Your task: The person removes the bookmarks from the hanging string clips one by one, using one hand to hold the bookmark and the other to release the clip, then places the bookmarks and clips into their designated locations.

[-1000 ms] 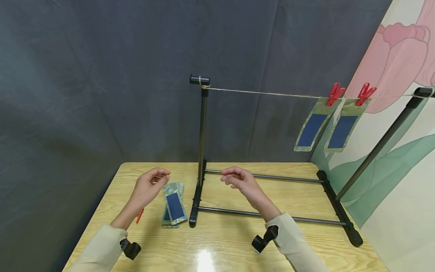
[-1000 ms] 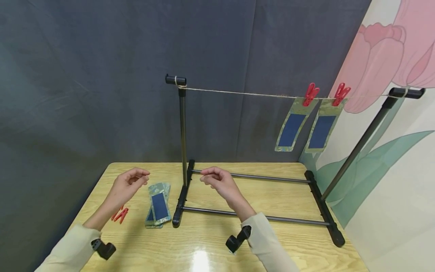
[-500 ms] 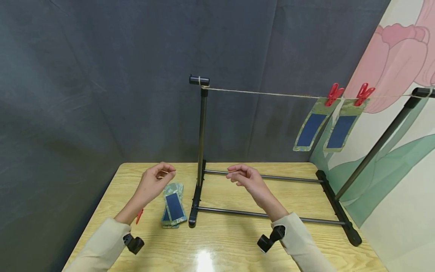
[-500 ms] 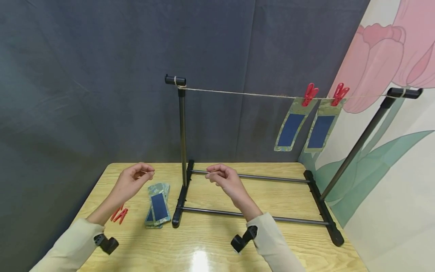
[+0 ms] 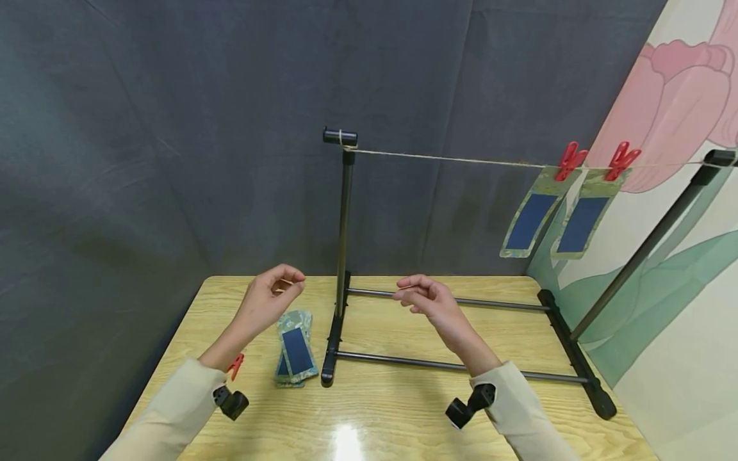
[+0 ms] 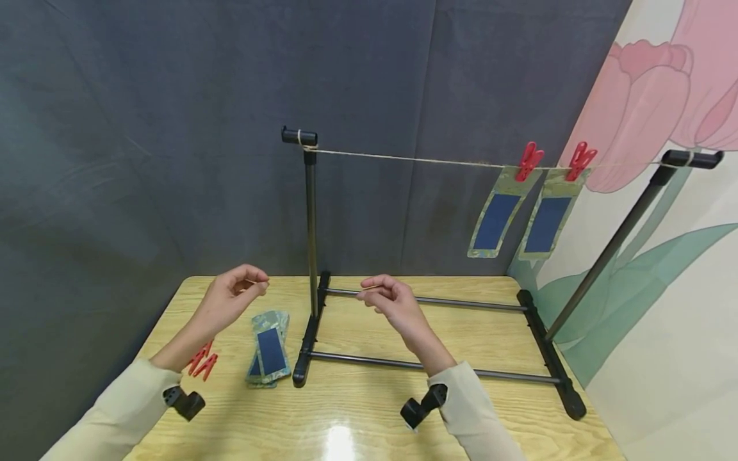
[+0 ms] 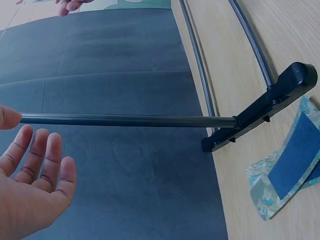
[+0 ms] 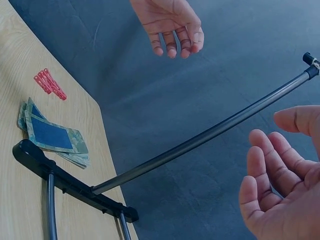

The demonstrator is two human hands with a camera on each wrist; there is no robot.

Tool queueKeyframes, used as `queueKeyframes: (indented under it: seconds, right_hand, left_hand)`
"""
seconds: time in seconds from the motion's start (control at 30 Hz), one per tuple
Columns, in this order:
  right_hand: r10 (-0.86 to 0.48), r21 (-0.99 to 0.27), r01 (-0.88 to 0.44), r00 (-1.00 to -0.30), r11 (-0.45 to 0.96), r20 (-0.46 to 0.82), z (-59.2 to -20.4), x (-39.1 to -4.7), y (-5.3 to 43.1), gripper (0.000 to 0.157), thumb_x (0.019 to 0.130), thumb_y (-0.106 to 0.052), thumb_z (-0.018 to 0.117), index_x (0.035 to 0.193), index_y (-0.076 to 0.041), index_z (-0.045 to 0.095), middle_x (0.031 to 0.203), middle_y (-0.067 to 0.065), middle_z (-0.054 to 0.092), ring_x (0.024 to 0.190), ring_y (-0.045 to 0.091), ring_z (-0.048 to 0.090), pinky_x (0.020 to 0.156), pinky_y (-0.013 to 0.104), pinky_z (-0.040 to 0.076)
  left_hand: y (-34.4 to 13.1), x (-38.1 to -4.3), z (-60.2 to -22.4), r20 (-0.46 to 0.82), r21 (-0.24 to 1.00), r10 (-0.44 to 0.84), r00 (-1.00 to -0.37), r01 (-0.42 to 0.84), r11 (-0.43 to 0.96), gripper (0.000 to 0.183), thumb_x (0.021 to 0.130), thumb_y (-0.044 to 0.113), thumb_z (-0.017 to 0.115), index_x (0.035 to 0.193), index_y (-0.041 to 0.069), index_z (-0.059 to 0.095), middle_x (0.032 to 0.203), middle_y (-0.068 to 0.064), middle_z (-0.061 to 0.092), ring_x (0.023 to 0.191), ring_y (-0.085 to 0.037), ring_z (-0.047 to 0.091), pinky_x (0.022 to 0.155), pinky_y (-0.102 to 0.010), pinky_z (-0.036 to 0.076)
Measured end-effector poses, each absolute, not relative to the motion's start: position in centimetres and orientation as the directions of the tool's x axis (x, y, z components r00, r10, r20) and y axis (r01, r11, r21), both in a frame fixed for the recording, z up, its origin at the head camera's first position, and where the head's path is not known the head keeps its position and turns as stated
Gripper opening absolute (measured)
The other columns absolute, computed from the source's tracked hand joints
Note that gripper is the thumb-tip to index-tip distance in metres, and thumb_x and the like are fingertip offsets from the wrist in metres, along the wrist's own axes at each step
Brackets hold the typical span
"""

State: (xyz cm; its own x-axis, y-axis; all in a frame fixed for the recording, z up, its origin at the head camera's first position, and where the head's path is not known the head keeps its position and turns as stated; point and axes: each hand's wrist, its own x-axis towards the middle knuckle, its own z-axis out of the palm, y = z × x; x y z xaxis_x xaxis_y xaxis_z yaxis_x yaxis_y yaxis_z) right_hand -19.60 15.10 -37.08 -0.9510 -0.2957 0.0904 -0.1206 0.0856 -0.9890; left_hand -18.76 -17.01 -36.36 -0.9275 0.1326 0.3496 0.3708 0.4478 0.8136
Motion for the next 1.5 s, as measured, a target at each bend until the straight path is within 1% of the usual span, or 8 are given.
queueKeyframes:
  seconds: [0.23, 0.43, 0.6, 0.7, 0.9, 1.1, 1.27, 1.5]
  right_hand:
    - [-0.300, -0.988, -0.138, -0.948, 0.072, 0.110, -36.9, -19.6, 15.8, 0.023, 0.097, -0.015, 0.058, 0.114, 0.000, 0.058, 0.106, 0.011, 0.068, 0.094, 0.018, 0.061, 0.083, 0.036, 0.045]
    - [-0.289, -0.987, -0.144, -0.950, 0.069, 0.118, -36.5, -19.6, 16.3, 0.020, 0.096, -0.013, 0.059, 0.113, -0.001, 0.059, 0.102, 0.003, 0.069, 0.094, 0.018, 0.062, 0.083, 0.037, 0.044]
    - [-0.276, -0.988, -0.142, -0.954, 0.063, 0.120, -36.2, -19.6, 17.1, 0.022, 0.096, -0.013, 0.059, 0.114, -0.001, 0.058, 0.104, 0.007, 0.068, 0.094, 0.017, 0.063, 0.083, 0.034, 0.045]
    - [-0.272, -0.988, -0.139, -0.955, 0.062, 0.117, -36.1, -19.5, 17.5, 0.023, 0.097, -0.016, 0.059, 0.115, -0.002, 0.058, 0.105, 0.007, 0.067, 0.092, 0.017, 0.062, 0.082, 0.032, 0.046]
    - [-0.271, -0.988, -0.147, -0.954, 0.045, 0.130, -35.9, -19.6, 18.3, 0.019, 0.098, -0.017, 0.058, 0.114, -0.007, 0.059, 0.101, 0.000, 0.067, 0.092, 0.016, 0.062, 0.079, 0.030, 0.047]
    - [-0.262, -0.987, -0.158, -0.954, 0.029, 0.145, -35.6, -19.7, 19.0, 0.015, 0.099, -0.017, 0.058, 0.112, -0.011, 0.061, 0.100, 0.000, 0.068, 0.093, 0.016, 0.062, 0.080, 0.031, 0.049]
    - [-0.249, -0.988, -0.151, -0.958, 0.029, 0.140, -35.4, -19.6, 19.5, 0.014, 0.099, -0.019, 0.059, 0.111, -0.012, 0.062, 0.101, -0.002, 0.068, 0.093, 0.017, 0.061, 0.081, 0.033, 0.048]
    - [-0.227, -0.988, -0.149, -0.964, 0.028, 0.139, -35.2, -19.5, 20.0, 0.013, 0.099, -0.018, 0.058, 0.110, -0.013, 0.062, 0.101, -0.001, 0.068, 0.090, 0.015, 0.060, 0.080, 0.033, 0.049]
  left_hand:
    - [-16.7, -19.2, -35.6, 0.365, 0.813, 0.157, -0.918, 0.397, 0.427, 0.009, 0.096, 0.014, 0.062, 0.102, 0.009, 0.067, 0.095, -0.004, 0.066, 0.083, -0.025, 0.063, 0.067, -0.034, 0.049]
    - [-16.4, -19.5, -35.1, 0.380, 0.806, 0.180, -0.907, 0.420, 0.417, 0.009, 0.096, 0.014, 0.062, 0.102, 0.009, 0.066, 0.093, -0.004, 0.065, 0.081, -0.020, 0.062, 0.066, -0.033, 0.049]
    - [-15.9, -19.8, -34.6, 0.399, 0.795, 0.197, -0.896, 0.444, 0.414, 0.009, 0.096, 0.014, 0.063, 0.102, 0.009, 0.066, 0.092, -0.003, 0.065, 0.081, -0.019, 0.062, 0.069, -0.034, 0.050]
    - [-15.6, -20.0, -34.2, 0.411, 0.786, 0.202, -0.889, 0.458, 0.415, 0.008, 0.095, 0.013, 0.064, 0.102, 0.009, 0.066, 0.091, -0.003, 0.066, 0.079, -0.019, 0.062, 0.070, -0.033, 0.050]
    - [-15.1, -20.2, -33.5, 0.421, 0.784, 0.217, -0.881, 0.474, 0.401, 0.008, 0.095, 0.012, 0.064, 0.102, 0.008, 0.066, 0.092, -0.003, 0.066, 0.078, -0.018, 0.062, 0.069, -0.032, 0.050]
    - [-14.6, -20.5, -32.9, 0.424, 0.786, 0.230, -0.876, 0.482, 0.387, 0.008, 0.095, 0.013, 0.063, 0.102, 0.008, 0.066, 0.093, -0.004, 0.066, 0.078, -0.018, 0.062, 0.068, -0.032, 0.050]
    - [-13.8, -21.0, -32.2, 0.442, 0.782, 0.242, -0.863, 0.504, 0.367, 0.009, 0.095, 0.012, 0.063, 0.102, 0.008, 0.066, 0.094, -0.008, 0.066, 0.077, -0.019, 0.061, 0.066, -0.033, 0.049]
    - [-12.7, -21.7, -30.6, 0.490, 0.764, 0.253, -0.835, 0.550, 0.337, 0.011, 0.095, 0.011, 0.064, 0.102, 0.004, 0.066, 0.090, -0.004, 0.065, 0.071, -0.021, 0.058, 0.060, -0.031, 0.045]
